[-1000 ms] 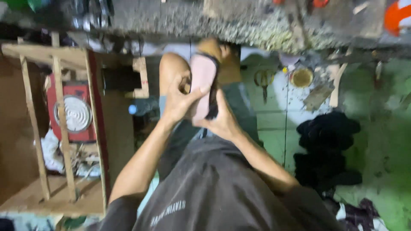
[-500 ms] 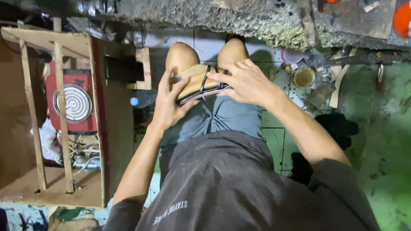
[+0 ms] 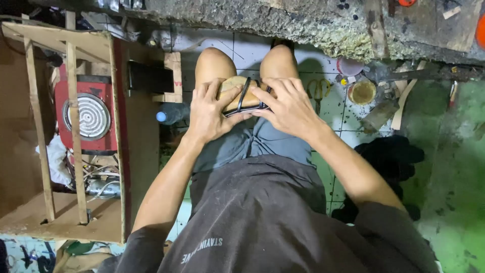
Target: Assembling sandals by attaching straps to the sole using a shoe last and a hammer
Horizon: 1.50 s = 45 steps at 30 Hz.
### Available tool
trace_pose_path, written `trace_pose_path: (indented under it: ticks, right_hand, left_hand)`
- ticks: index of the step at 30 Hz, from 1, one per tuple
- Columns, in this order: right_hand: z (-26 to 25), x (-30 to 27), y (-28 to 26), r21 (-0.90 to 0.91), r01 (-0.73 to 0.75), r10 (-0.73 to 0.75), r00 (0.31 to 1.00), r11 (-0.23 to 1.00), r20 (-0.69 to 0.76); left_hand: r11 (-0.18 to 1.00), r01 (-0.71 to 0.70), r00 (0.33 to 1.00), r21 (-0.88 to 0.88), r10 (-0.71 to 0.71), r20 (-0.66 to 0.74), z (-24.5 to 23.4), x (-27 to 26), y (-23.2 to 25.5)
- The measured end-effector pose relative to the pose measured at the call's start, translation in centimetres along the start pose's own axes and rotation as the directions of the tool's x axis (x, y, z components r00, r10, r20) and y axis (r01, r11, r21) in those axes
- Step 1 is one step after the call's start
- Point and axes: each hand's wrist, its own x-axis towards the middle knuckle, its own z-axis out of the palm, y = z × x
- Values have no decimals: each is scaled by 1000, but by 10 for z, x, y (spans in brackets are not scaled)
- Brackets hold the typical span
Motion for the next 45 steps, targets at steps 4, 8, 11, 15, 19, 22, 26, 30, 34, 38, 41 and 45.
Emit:
trace_pose_path:
  ticks: [4,8,11,15,19,22,26,30,34,38,41,45]
  right_hand:
    - [-10,-8,-4,-77,12,-11,1000,997,20]
    - [-11,-3,-2,-53,70,-70,997,996,-13]
    - [11,-10,-5,-51,8,-14,993,999,-115]
    - [12,-6,-1,-38,-17,10,985,999,-170]
    - [-16,2,11,68,-12,16,998,998,-57]
    - [-28,-1,26,86,-36,37,999,996,-18]
    - [-5,-18,38,239,-123,144,987,963,-73]
    - [-3,-22,36,443,-252,311,948,860,-63]
    - [14,-27,48,552,-216,279,960,805,-31]
    - [17,-29,41,566,-252,344,937,785,-61]
    - [13,-25,45,609,-471,573,819,638,34]
    - [10,-21,22,747,-511,689,718,425,99]
  left_hand:
    - [1000,-10,999,-29,11,30,1,-1,6]
    - [1000,2,1000,-23,-2,27,-5,2,9]
    - [1000,-6,1000,1,6,30,-5,6,4]
    - [1000,-20,999,3,20,50,-5,10,-3]
    - [998,-33,971,60,17,240,-13,22,12]
    - [1000,-24,921,19,15,390,-9,49,39]
    - [996,-82,924,38,61,378,24,57,50]
    - [996,-83,934,34,65,352,32,50,44]
    - [989,-130,958,72,106,267,31,48,40]
    - [989,-137,963,57,119,242,35,45,36]
    - [997,-66,967,29,56,249,40,49,36]
    - [988,-8,988,-151,31,149,2,55,66]
